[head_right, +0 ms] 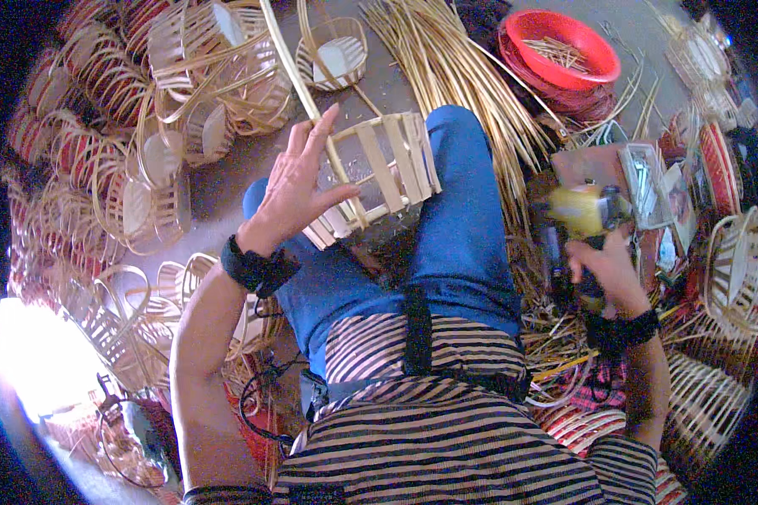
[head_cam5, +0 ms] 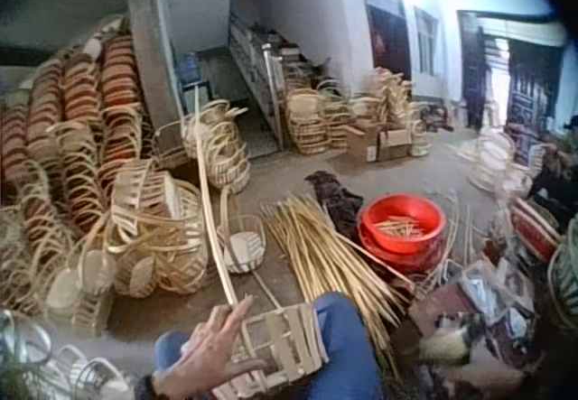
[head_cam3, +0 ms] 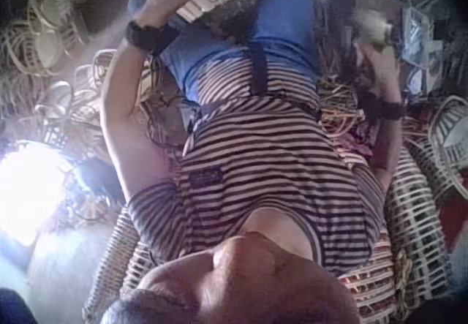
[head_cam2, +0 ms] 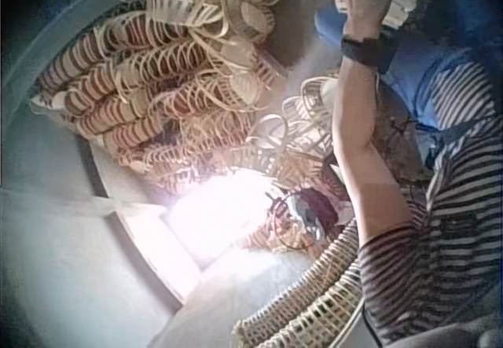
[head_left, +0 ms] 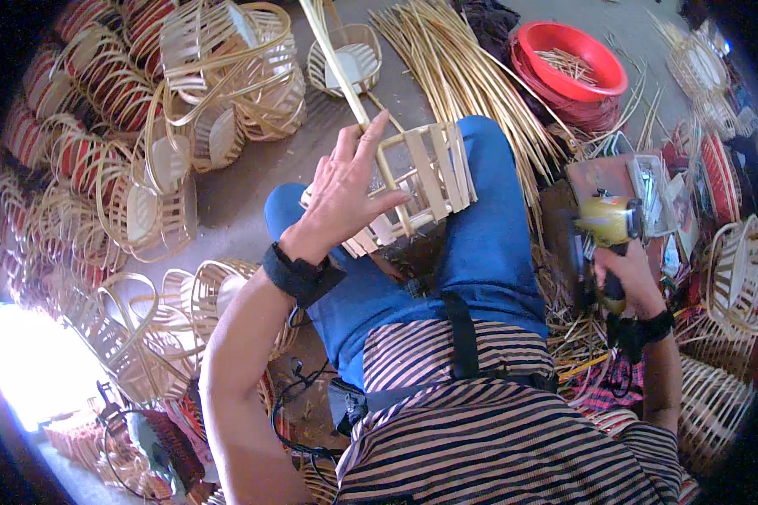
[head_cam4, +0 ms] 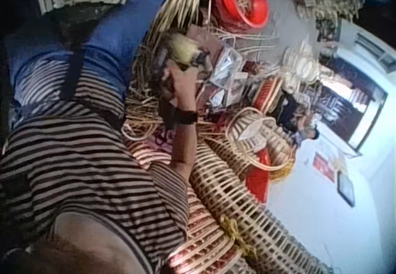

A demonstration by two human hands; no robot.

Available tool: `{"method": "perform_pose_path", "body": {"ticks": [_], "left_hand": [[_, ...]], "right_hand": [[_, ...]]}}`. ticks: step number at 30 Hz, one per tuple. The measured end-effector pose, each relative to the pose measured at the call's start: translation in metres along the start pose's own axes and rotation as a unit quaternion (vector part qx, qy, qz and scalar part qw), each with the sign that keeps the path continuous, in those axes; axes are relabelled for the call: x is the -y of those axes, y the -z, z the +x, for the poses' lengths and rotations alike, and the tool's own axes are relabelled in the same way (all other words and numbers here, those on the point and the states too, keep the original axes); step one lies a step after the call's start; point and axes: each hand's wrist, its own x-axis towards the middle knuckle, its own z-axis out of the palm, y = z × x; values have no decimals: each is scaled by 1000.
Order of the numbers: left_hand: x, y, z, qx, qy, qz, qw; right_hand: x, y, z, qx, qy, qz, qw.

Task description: The person assembles wooden baskets by attaching handles and rim supports using a pneumatic nail gun and hand tools, handling various wooden components and finished baskets in a workshop environment.

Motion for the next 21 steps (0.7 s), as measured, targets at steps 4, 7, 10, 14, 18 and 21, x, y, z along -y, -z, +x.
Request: {"method": "perform_pose_path", "body": {"ticks": [4,7,10,14,18,21], "left_hand": [[-8,-10,-4,-28,7,1,1000],[-11,-15,0,-50,3,10,999],[-19,-16,0,-64,17,11,998],[-21,-17,1,-82,20,0,996],[-28,-18,3,-80,19,12,997],[-28,-18,4,-76,24,17,997]], "right_hand": [[46,-56,-10,75,205,-126,968],[53,-77,-9,88,321,-166,928],[52,-89,-7,89,274,-115,951],[51,-97,-4,100,325,-142,930],[51,-99,-1,99,361,-167,912],[52,-100,0,91,374,-170,907]]}}
